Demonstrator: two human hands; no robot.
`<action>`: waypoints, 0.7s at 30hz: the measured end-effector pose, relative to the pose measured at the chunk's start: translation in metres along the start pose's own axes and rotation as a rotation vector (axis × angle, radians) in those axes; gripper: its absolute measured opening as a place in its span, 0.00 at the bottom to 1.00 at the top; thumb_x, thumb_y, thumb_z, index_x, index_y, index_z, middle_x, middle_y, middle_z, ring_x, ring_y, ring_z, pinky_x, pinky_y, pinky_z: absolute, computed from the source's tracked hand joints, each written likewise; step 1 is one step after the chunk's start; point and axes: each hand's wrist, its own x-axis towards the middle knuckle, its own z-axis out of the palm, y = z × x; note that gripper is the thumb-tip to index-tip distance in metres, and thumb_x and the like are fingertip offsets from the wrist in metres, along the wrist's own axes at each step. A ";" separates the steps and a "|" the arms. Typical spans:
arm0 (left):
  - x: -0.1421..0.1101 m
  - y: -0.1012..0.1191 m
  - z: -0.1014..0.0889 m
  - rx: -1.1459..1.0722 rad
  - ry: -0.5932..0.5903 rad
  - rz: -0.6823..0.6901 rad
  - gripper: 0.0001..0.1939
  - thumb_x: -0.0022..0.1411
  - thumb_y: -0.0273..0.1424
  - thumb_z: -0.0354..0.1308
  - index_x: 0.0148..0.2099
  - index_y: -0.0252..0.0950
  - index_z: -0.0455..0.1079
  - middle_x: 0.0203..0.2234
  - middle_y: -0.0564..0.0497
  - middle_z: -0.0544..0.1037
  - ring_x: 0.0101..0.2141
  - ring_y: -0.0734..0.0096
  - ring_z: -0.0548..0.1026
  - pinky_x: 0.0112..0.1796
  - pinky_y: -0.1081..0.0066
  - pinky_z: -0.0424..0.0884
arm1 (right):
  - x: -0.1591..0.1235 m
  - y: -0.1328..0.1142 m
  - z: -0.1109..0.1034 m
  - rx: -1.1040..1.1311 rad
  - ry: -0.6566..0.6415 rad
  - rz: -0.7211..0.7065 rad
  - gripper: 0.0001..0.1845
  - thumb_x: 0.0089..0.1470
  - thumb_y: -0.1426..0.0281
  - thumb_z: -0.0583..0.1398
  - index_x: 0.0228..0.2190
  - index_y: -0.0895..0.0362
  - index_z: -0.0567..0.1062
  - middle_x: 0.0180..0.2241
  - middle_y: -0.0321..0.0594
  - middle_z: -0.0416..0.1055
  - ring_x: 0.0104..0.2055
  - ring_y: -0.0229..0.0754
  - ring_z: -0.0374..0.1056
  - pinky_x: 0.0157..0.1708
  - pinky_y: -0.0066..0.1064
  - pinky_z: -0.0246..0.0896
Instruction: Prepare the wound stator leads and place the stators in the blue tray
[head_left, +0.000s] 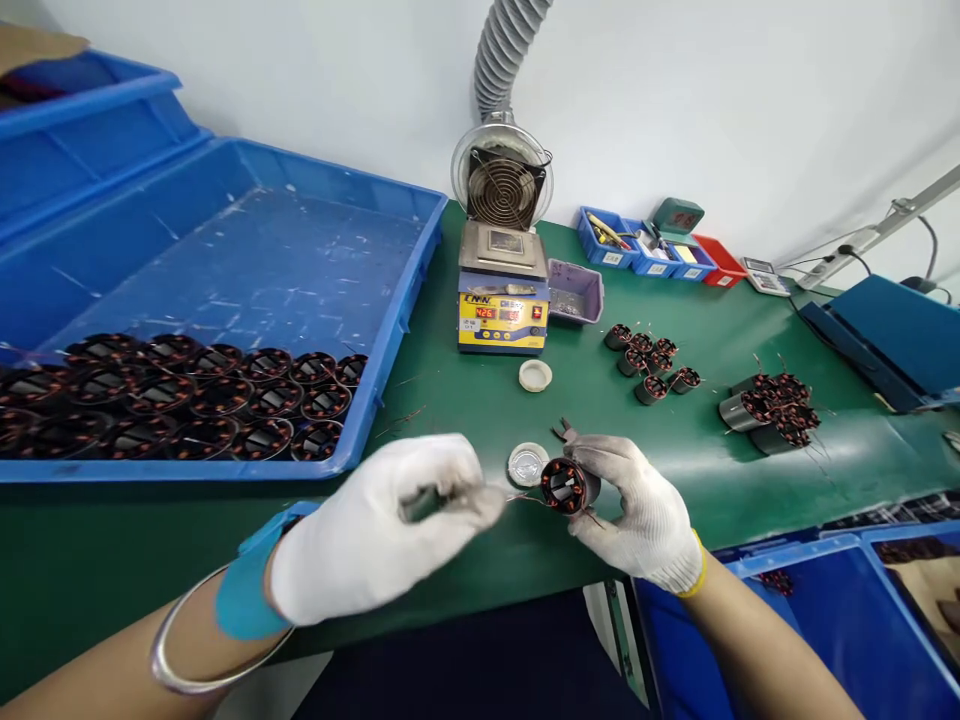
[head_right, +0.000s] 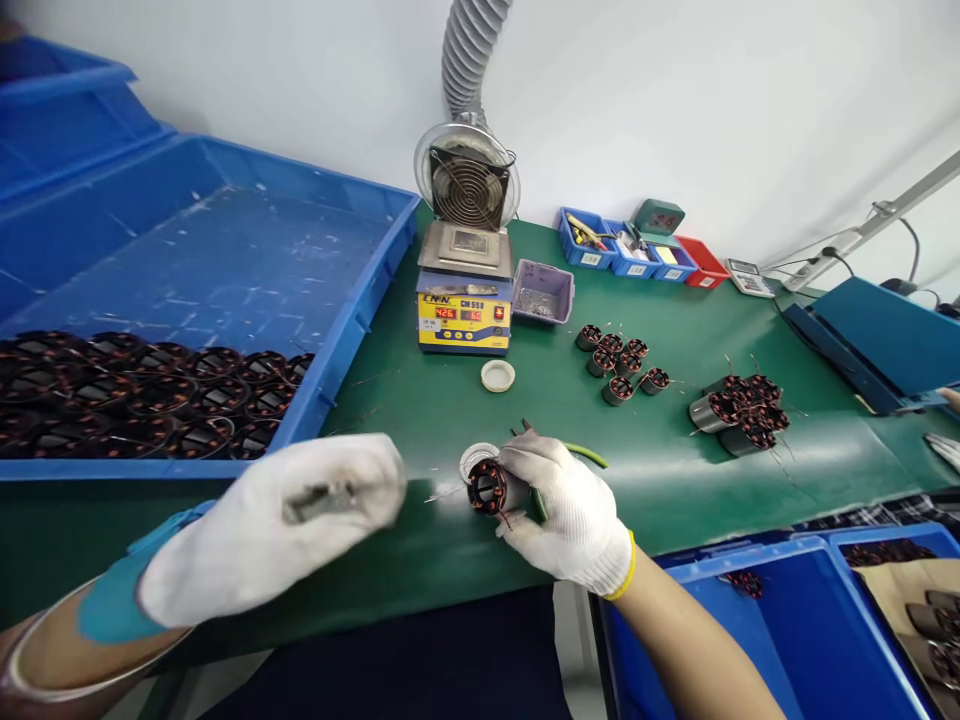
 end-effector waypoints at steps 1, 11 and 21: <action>0.002 -0.002 0.004 -0.081 0.054 -0.099 0.10 0.61 0.38 0.56 0.31 0.37 0.66 0.26 0.52 0.71 0.26 0.72 0.68 0.27 0.71 0.66 | 0.000 0.001 0.000 -0.008 0.000 0.000 0.34 0.43 0.79 0.62 0.53 0.53 0.64 0.48 0.47 0.70 0.53 0.47 0.69 0.51 0.41 0.70; 0.017 -0.027 0.033 -0.672 0.175 -0.269 0.13 0.60 0.40 0.56 0.31 0.36 0.65 0.22 0.53 0.72 0.22 0.73 0.70 0.25 0.71 0.68 | -0.004 0.001 -0.005 -0.093 -0.022 0.078 0.32 0.41 0.76 0.63 0.50 0.52 0.65 0.46 0.44 0.70 0.49 0.47 0.71 0.47 0.39 0.71; 0.036 -0.074 0.069 0.484 0.048 -0.007 0.46 0.51 0.39 0.64 0.67 0.28 0.49 0.47 0.38 0.76 0.48 0.48 0.74 0.47 0.53 0.71 | 0.005 0.009 0.000 -0.371 -0.411 0.549 0.29 0.43 0.67 0.64 0.49 0.47 0.68 0.49 0.37 0.69 0.44 0.47 0.73 0.31 0.33 0.66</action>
